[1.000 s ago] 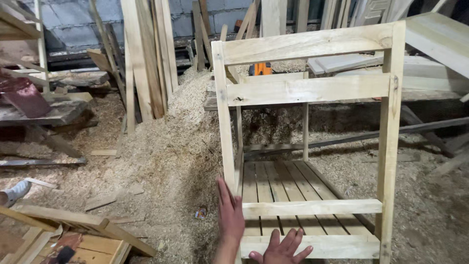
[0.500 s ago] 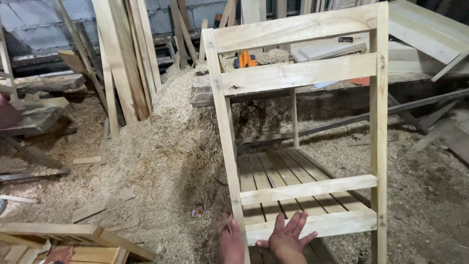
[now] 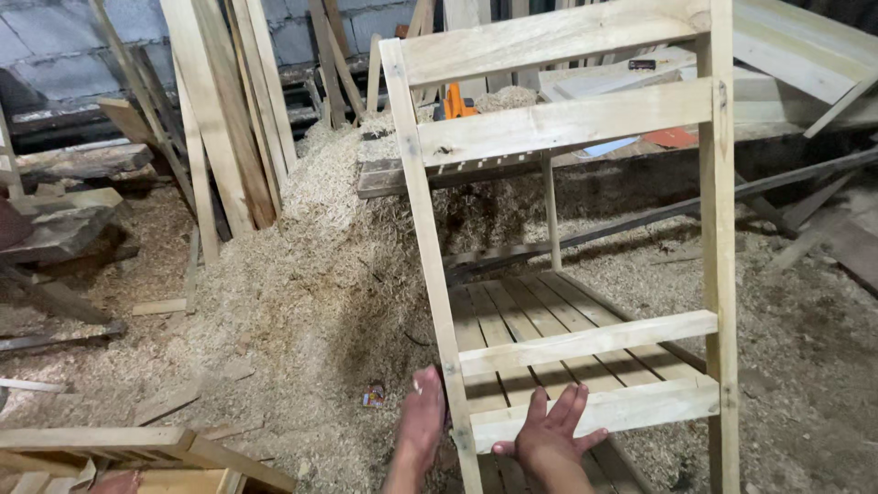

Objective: The person sands a slatted wooden rack frame with a sanding block, rubbing the top rails, side posts, and lower crossbars by hand. They rotate and reposition the frame between passes to reach different surfaces.

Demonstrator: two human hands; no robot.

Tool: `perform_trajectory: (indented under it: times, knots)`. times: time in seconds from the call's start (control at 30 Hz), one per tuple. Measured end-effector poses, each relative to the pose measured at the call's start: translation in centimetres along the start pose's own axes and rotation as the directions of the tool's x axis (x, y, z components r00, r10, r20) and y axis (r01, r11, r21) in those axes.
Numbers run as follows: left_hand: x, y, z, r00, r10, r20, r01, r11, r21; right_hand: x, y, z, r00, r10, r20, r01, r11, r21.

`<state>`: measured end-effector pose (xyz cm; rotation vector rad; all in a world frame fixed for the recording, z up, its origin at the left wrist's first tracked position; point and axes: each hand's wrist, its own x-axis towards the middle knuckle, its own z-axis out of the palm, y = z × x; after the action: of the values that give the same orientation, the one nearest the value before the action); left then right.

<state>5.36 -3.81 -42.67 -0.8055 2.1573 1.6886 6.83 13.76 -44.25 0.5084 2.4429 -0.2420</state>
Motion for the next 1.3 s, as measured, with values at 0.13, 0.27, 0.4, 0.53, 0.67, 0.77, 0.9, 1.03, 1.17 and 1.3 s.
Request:
perform_trajectory:
  times: [0.13, 0.27, 0.4, 0.53, 0.67, 0.77, 0.9, 1.03, 1.17, 1.3]
  knots:
    - [1.2, -1.5, 0.9, 0.956, 0.269, 0.118, -0.202, 0.894, -0.399, 1.2, 0.1, 0.6, 1.000, 0.026, 0.012, -0.026, 0.999, -0.025]
    - [2.4, -2.7, 1.7, 0.989, 0.142, 0.043, -0.124, 0.949, -0.289, 2.7, 0.2, 1.0, 1.000, 0.008, 0.021, -0.008, 0.999, -0.031]
    - [3.4, -2.0, 2.9, 0.995, 0.003, 0.102, 0.016, 0.982, -0.187, 3.3, 0.5, 1.2, 1.000, 0.002, 0.011, -0.001, 1.000, -0.022]
    - [3.3, -2.6, 3.8, 0.993, 0.014, 0.116, 0.018, 0.963, -0.270, 3.8, 0.9, 1.4, 1.000, -0.001, 0.011, 0.001, 1.000, -0.022]
    - [3.9, -3.6, 3.9, 0.984, 0.160, 0.076, -0.122, 0.925, -0.361, 4.7, 0.8, 1.6, 1.000, 0.014, 0.017, -0.014, 1.000, -0.026]
    - [5.1, -3.3, 4.2, 0.996, -0.032, 0.087, 0.042, 0.993, -0.113, 5.1, 0.9, 1.7, 1.000, 0.009, 0.001, -0.009, 0.999, -0.033]
    - [5.3, -2.7, 4.9, 0.985, 0.016, 0.171, 0.048, 0.932, -0.360, 5.2, 1.6, 1.9, 0.999, -0.032, -0.029, 0.031, 0.999, -0.011]
    - [4.4, -4.0, 5.0, 0.923, 0.307, 0.232, -0.092, 0.762, -0.641, 5.9, 1.7, 2.0, 1.000, -0.012, -0.004, 0.012, 1.000, -0.025]
    - [4.8, -4.2, 5.0, 0.956, 0.161, 0.245, -0.014, 0.860, -0.511, 6.8, 1.6, 2.4, 0.999, -0.032, -0.021, 0.032, 0.999, -0.021]
    - [6.2, -4.0, 5.7, 0.985, -0.063, 0.163, 0.088, 0.985, -0.150, 7.6, 1.8, 2.7, 1.000, -0.006, 0.002, 0.006, 1.000, -0.029]
